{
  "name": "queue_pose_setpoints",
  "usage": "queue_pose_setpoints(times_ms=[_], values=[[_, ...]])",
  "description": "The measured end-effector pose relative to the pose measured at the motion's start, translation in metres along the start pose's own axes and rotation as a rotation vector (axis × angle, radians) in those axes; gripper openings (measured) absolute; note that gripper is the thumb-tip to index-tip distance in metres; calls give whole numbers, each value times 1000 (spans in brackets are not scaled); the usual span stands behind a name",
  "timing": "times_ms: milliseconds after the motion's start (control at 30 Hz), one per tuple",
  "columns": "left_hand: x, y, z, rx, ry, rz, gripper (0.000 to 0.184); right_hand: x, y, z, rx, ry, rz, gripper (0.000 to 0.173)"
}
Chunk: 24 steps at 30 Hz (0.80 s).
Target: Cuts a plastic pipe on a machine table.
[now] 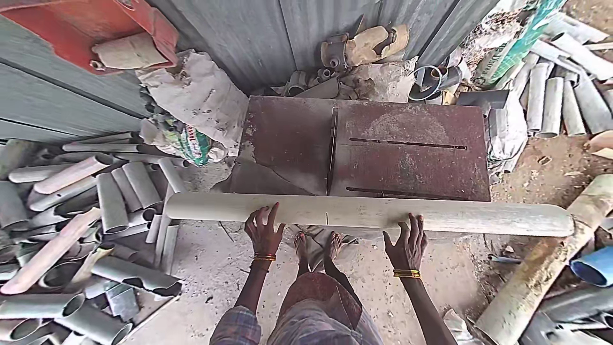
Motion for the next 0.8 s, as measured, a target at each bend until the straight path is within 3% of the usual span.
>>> queue_pose_setpoints(times_ms=[133,333,600,667,733,800], values=[[-12,28,-7,-88,-53,132,87,-6,35,7,-11,31,46,79],[-42,93,-7,-119,-83,539,87,-18,93,6,73,32,245,84],[-62,110,-29,-98,-40,559,69,-37,122,11,41,-42,274,68],[-64,112,-33,-174,-82,543,79,-38,121,13,20,-69,253,66],[-67,118,-34,-261,-86,611,100,-40,120,14,-5,-89,235,64],[-72,120,-36,-355,-71,690,105,-42,120,12,-10,-102,220,64]])
Point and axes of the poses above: each hand's wrist, its own y-axis towards the middle knuckle, its own x-axis out of the back of the hand, z = x × y, the point moved 6 cm from there along y, towards the middle knuckle, and after that the axes turned 15 degrees about -z, right-handed, at the moved point
